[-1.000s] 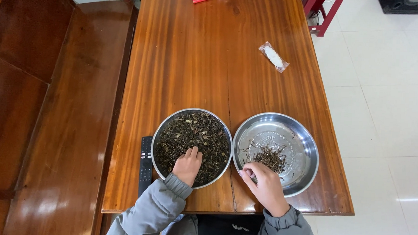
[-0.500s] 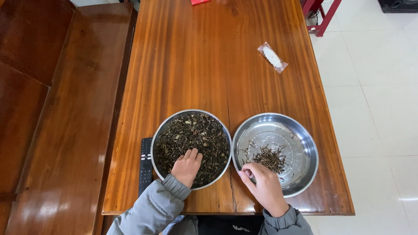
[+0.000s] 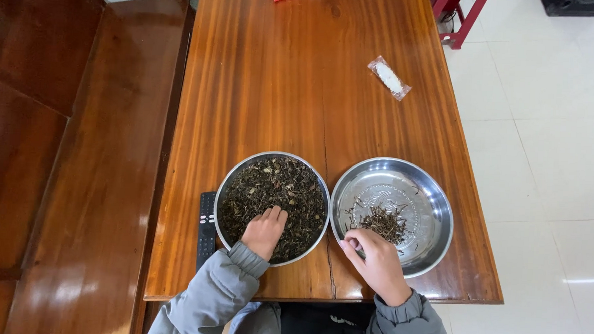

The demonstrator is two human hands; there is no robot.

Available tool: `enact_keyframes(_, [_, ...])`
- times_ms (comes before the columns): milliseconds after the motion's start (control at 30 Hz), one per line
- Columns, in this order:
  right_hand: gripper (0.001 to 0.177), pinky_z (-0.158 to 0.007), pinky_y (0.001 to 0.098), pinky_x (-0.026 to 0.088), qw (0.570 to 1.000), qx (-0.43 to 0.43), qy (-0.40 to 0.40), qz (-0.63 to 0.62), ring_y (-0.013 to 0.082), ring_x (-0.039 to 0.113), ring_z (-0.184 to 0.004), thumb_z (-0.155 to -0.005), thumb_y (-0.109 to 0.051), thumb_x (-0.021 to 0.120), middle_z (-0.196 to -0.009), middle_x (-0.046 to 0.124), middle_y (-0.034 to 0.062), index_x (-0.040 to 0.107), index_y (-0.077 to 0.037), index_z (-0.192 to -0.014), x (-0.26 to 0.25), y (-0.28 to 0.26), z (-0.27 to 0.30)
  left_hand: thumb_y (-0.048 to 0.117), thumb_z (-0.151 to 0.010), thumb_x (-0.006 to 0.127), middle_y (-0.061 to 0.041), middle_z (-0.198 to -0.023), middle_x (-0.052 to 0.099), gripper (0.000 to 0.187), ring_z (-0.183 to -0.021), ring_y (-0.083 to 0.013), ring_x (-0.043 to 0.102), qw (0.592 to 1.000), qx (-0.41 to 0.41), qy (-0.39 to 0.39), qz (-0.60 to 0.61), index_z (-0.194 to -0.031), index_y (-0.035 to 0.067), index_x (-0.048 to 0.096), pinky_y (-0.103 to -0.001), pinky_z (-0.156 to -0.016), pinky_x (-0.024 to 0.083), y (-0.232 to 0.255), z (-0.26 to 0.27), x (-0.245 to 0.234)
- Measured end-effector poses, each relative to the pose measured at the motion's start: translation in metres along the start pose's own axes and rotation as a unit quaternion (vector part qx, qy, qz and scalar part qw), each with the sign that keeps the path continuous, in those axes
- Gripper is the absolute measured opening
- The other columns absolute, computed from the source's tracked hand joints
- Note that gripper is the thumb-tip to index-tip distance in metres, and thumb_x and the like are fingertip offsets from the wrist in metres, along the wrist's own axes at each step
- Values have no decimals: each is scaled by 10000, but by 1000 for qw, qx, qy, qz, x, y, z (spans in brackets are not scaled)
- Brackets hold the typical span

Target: Manually sorting dried tea leaves by picking out stems and debris and placing them in a separate tray.

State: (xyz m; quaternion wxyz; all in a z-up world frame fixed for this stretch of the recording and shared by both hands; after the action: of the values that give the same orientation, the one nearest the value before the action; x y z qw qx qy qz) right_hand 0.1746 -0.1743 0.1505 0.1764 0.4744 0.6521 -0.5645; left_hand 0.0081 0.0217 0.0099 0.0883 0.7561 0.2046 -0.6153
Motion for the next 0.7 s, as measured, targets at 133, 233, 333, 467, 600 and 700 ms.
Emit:
enact_keyframes(133, [207, -582, 204, 583, 1000, 13, -27, -3, 98, 669, -649, -1003, -282, 617, -795, 699, 22, 695, -90, -987, 18, 18, 8, 31, -857, 635, -82, -965, 609, 163, -775, -231, 669, 998, 6, 43, 47, -1001, 106, 617, -351, -501, 553, -3, -9, -59])
enact_keyframes(233, [84, -646, 339, 601, 998, 43, 38, -19, 211, 732, -689, -912, -243, 742, -697, 705, 17, 712, -168, -893, 15, 14, 10, 124, -977, 638, -60, -989, 593, 18, -838, -188, 668, 998, -5, 31, 53, -969, 140, 638, -307, -641, 552, -8, -9, -71])
enact_keyframes(333, [102, -689, 336, 593, 998, 47, 38, 8, 202, 721, -722, -932, -262, 745, -717, 690, 5, 710, -168, -914, 2, -1, 5, 129, -970, 659, -55, -978, 559, 64, -836, -180, 655, 998, -11, 35, 49, -912, 144, 637, -299, -645, 545, -9, -15, -87])
enact_keyframes(467, [108, -713, 331, 588, 998, 50, 29, -2, 190, 710, -734, -937, -264, 761, -741, 698, -11, 714, -167, -923, 18, 16, 17, 98, -994, 654, -102, -1063, 587, 26, -920, -214, 686, 997, -15, 7, 74, -989, 92, 679, -317, -699, 571, -12, -6, -57])
enact_keyframes(600, [102, -667, 336, 579, 999, 33, 43, -5, 206, 692, -706, -937, -217, 769, -733, 690, 7, 715, -132, -930, 14, 16, 14, 86, -988, 675, -102, -1037, 616, 85, -915, -213, 720, 997, -13, -8, 80, -1071, 96, 689, -306, -665, 562, -13, -7, -42])
enact_keyframes(700, [105, -664, 341, 578, 999, 28, 46, -1, 208, 687, -706, -941, -221, 771, -733, 686, 5, 711, -135, -938, 15, 18, 13, 60, -987, 667, -99, -1018, 625, 129, -889, -213, 732, 996, -14, -15, 84, -1106, 107, 686, -295, -645, 573, -12, -14, -61])
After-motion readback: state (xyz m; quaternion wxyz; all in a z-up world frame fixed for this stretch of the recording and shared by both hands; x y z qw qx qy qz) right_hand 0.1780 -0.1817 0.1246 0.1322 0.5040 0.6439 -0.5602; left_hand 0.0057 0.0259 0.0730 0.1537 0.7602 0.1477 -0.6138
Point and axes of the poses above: each hand's wrist, its own z-axis away from the middle knuckle, its own x-axis out of the palm, y = z × x, the point moved 5 cm from there along -z, towards the middle knuckle
